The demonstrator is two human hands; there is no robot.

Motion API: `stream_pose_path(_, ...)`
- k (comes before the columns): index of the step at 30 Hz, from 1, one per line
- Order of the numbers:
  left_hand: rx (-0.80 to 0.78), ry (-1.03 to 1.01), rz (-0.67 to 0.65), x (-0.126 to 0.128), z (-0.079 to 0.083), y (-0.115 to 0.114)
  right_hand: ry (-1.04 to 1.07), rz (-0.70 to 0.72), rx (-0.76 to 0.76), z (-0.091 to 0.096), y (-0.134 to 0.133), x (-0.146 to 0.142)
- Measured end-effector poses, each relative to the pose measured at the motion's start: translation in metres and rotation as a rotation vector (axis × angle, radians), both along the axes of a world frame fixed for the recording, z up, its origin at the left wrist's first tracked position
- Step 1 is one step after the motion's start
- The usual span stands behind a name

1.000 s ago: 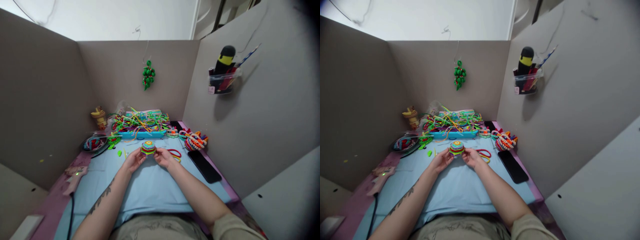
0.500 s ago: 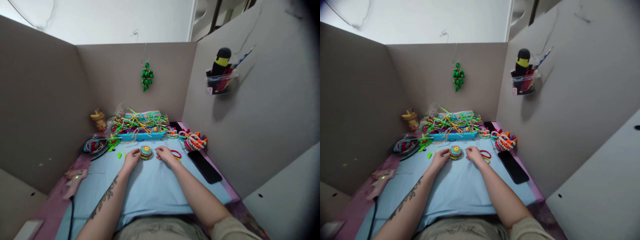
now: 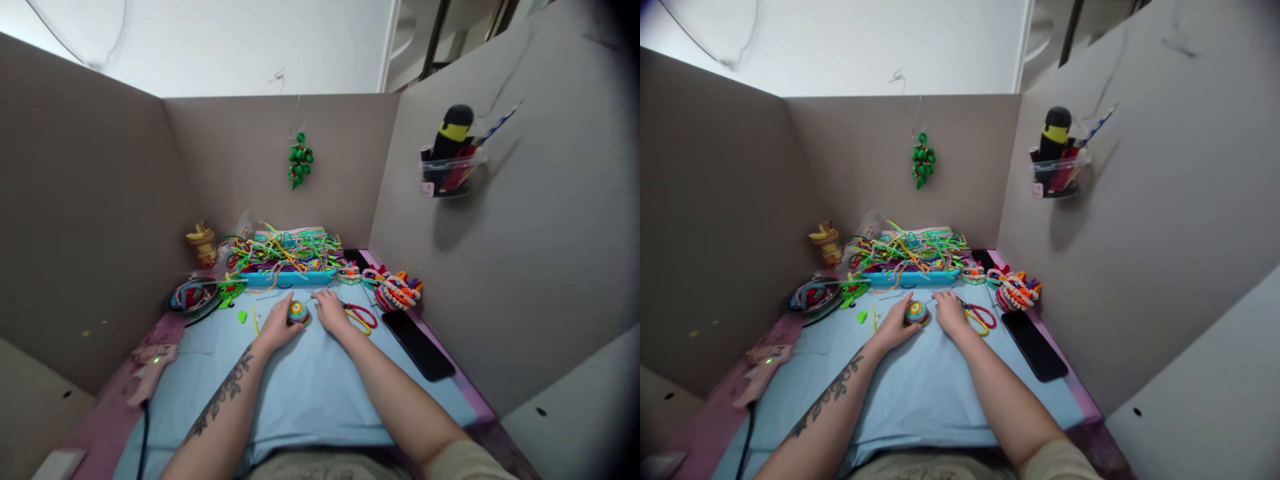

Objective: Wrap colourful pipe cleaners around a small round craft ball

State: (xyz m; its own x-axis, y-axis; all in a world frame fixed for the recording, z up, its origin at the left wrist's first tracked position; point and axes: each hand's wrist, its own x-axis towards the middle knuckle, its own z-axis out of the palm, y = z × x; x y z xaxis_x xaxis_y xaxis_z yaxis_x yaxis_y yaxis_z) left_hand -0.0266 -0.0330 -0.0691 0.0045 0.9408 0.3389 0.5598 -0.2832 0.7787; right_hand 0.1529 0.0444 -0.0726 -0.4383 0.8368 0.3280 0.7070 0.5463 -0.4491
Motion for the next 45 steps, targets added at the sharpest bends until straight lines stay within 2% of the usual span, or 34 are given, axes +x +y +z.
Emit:
stream_pose_path(3, 0.024, 0.050, -0.011, 0.007, -0.002, -0.007, -0.233, -0.015, 0.010, 0.005, 0.010, -0.012)
stream_pose_path(6, 0.056, 0.140, 0.079, 0.011, 0.000, -0.013, -0.388, 0.033, -0.018, 0.010, 0.023, -0.022)
stream_pose_path(8, 0.081, 0.190, 0.164, 0.011, 0.004, -0.014, -0.402, 0.055, -0.014, 0.013, 0.030, -0.027)
stream_pose_path(11, 0.209, 0.169, 0.275, 0.002, 0.013, -0.014, -0.401, -0.007, -0.008, 0.018, 0.034, -0.030)
stream_pose_path(14, 0.372, 0.071, 0.512, -0.020, 0.024, -0.016, -0.373, -0.094, -0.015, 0.022, 0.029, -0.026)
stream_pose_path(16, 0.364, 0.077, 0.663, -0.037, 0.027, -0.019, -0.338, -0.100, -0.012, 0.023, 0.018, -0.023)
stream_pose_path(17, 0.321, 0.140, 0.693, -0.045, 0.028, -0.021, -0.297, -0.063, 0.000, 0.023, 0.010, -0.021)
stream_pose_path(20, 0.115, 0.451, 0.582, -0.057, 0.025, -0.028, -0.088, 0.210, 0.045, 0.016, -0.016, -0.020)
stream_pose_path(22, 0.014, 0.559, 0.504, -0.055, 0.022, -0.030, 0.005, 0.339, 0.020, 0.010, -0.030, -0.024)
stream_pose_path(26, -0.208, 0.685, 0.384, -0.048, 0.017, -0.032, 0.058, 0.333, -0.066, 0.003, -0.042, -0.038)
stream_pose_path(28, -0.273, 0.736, 0.378, -0.051, 0.017, -0.033, 0.072, 0.339, -0.076, 0.003, -0.040, -0.044)
stream_pose_path(33, -0.237, 0.793, 0.484, -0.070, 0.020, -0.038, 0.031, 0.401, -0.111, 0.004, -0.027, -0.042)
stream_pose_path(36, -0.183, 0.769, 0.502, -0.070, 0.019, -0.038, 0.060, 0.305, -0.102, 0.004, -0.016, -0.029)
stream_pose_path(40, -0.076, 0.646, 0.392, -0.051, 0.013, -0.033, 0.048, 0.125, -0.128, 0.007, 0.008, -0.012)
stream_pose_path(43, 0.050, 0.553, 0.258, -0.036, 0.007, -0.029, -0.068, 0.082, -0.163, 0.007, 0.026, -0.006)
stream_pose_path(45, 0.113, 0.497, 0.214, -0.031, 0.005, -0.029, -0.140, 0.060, -0.159, 0.007, 0.033, -0.007)
